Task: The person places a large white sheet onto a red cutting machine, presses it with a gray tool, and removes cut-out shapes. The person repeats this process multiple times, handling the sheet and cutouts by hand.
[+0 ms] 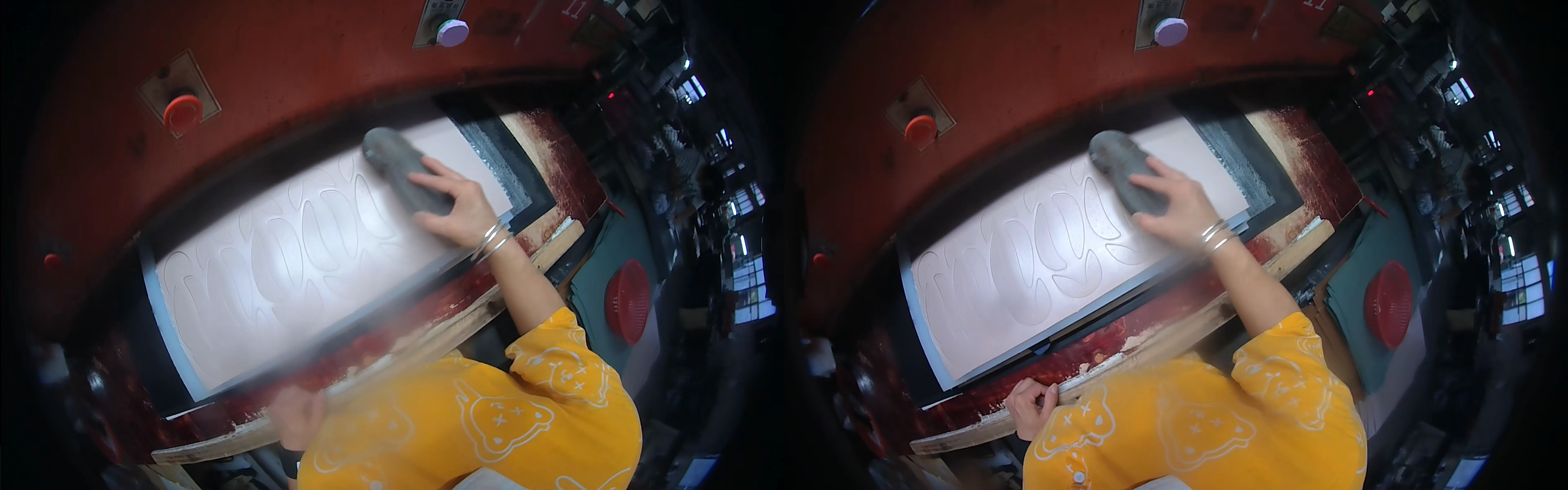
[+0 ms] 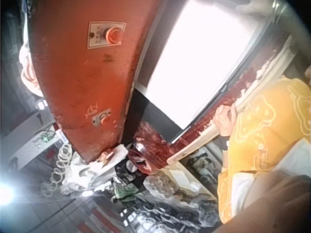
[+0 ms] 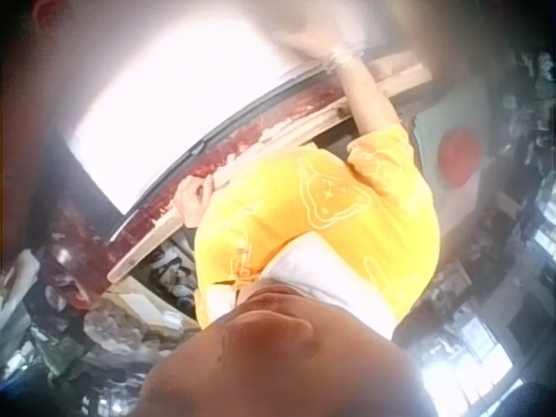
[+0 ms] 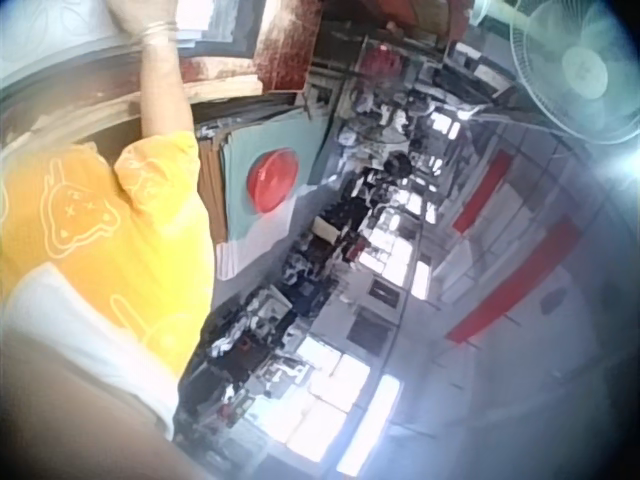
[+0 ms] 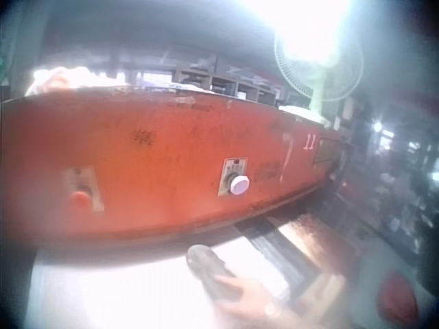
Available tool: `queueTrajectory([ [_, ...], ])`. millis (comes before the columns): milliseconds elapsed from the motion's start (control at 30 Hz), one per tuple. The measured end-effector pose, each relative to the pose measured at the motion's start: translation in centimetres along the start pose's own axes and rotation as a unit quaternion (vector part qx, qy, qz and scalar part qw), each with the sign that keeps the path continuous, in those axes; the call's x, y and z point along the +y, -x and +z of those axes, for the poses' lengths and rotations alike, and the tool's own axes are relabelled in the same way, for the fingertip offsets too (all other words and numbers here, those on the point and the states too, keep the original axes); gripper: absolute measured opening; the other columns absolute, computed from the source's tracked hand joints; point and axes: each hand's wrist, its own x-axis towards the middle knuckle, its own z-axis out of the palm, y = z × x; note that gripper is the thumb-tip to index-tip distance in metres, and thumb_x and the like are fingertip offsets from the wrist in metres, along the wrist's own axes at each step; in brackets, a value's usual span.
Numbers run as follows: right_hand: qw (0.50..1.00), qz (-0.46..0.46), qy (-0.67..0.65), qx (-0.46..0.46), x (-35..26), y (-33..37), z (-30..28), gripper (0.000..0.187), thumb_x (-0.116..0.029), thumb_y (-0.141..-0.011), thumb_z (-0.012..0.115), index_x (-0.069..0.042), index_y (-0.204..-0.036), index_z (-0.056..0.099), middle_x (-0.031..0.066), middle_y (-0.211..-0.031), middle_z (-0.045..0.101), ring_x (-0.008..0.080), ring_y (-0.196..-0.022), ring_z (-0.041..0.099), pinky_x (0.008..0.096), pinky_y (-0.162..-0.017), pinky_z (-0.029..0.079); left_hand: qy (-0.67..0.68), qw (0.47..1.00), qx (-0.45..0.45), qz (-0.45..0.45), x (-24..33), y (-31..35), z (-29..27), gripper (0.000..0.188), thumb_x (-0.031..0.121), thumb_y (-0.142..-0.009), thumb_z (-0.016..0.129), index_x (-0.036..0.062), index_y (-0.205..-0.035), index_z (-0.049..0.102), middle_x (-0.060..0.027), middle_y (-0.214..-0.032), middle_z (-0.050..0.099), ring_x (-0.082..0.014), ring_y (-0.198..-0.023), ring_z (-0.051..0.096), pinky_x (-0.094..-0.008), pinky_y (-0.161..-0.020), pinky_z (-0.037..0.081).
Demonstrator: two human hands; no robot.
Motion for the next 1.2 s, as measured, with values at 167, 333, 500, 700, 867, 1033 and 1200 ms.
queueTrajectory([
  [167,0.988,0.015,0.149,0.047,2.0,-1.1,-0.6,0.05,-0.024,-0.066,0.071,-0.015,-0.116,0.065,0.0195,-0.137,0.045,0.0337,-0.122,0.047,0.0384,-0.101,0.041,-0.003,1.0,0.006,0.003,0.3,-0.2,0.1,0.021,0.018,-0.071,0.071,0.0064,-0.058,0.059,-0.0108,-0.06,0.054,-0.0311,-0.059,0.053,-0.0419,-0.053,0.04],
  [333,0.977,0.01,0.208,0.039,1.9,-1.0,0.2,0.048,-0.025,-0.068,0.069,-0.016,-0.115,0.065,0.0165,-0.136,0.045,0.0337,-0.121,0.046,0.0402,-0.098,0.042,-0.008,1.0,0.008,-0.006,0.5,-0.4,-0.1,0.022,0.019,-0.07,0.072,0.0059,-0.058,0.058,-0.0109,-0.06,0.053,-0.031,-0.059,0.053,-0.0423,-0.053,0.04],
  [500,0.976,-0.001,0.216,0.042,1.7,-0.8,0.5,0.048,-0.025,-0.068,0.068,-0.016,-0.115,0.065,0.0166,-0.136,0.045,0.0345,-0.122,0.045,0.0417,-0.098,0.042,0.003,1.0,0.009,-0.002,0.5,-0.4,-0.1,0.022,0.018,-0.07,0.072,0.0056,-0.058,0.058,-0.0113,-0.06,0.053,-0.031,-0.058,0.053,-0.0426,-0.053,0.04],
  [700,0.975,0.005,0.216,0.041,1.4,-0.6,0.7,0.051,-0.028,-0.067,0.071,-0.016,-0.116,0.065,0.0179,-0.136,0.047,0.0371,-0.122,0.046,0.041,-0.101,0.039,0.014,1.0,0.01,0.002,0.4,-0.1,0.1,0.023,0.017,-0.072,0.071,0.0061,-0.058,0.056,-0.0113,-0.06,0.052,-0.0311,-0.059,0.052,-0.0428,-0.053,0.039],
  [867,0.985,-0.036,0.125,0.112,2.2,-0.4,-1.2,0.051,-0.028,-0.073,0.07,-0.01,-0.12,0.061,0.0185,-0.137,0.045,0.0358,-0.125,0.043,0.0398,-0.105,0.034,0.011,0.996,0.051,0.071,0.0,0.4,0.1,0.021,0.006,-0.071,0.07,-0.0012,-0.059,0.055,-0.0135,-0.058,0.05,-0.031,-0.054,0.051,-0.038,-0.048,0.037],
  [1033,0.895,-0.093,0.04,0.435,1.9,-1.2,-4.6,0.063,-0.034,-0.086,0.06,-0.003,-0.137,0.04,0.0235,-0.144,0.03,0.0371,-0.132,0.032,0.042,-0.108,0.026,-0.016,0.991,0.093,0.099,0.2,1.2,0.6,0.021,0.007,-0.074,0.069,-0.0016,-0.059,0.055,-0.0145,-0.059,0.052,-0.0318,-0.055,0.053,-0.0375,-0.049,0.039],
  [1200,0.851,-0.168,0.044,0.495,-2.4,-4.0,-5.7,0.082,-0.046,-0.087,0.056,-0.006,-0.147,0.017,0.0265,-0.148,0.018,0.0406,-0.138,0.014,0.0504,-0.112,0.012,-0.033,0.987,0.126,0.093,0.2,1.9,1.4,0.023,0.011,-0.077,0.067,-0.0015,-0.06,0.057,-0.0142,-0.06,0.054,-0.0312,-0.054,0.054,-0.037,-0.05,0.04],
])
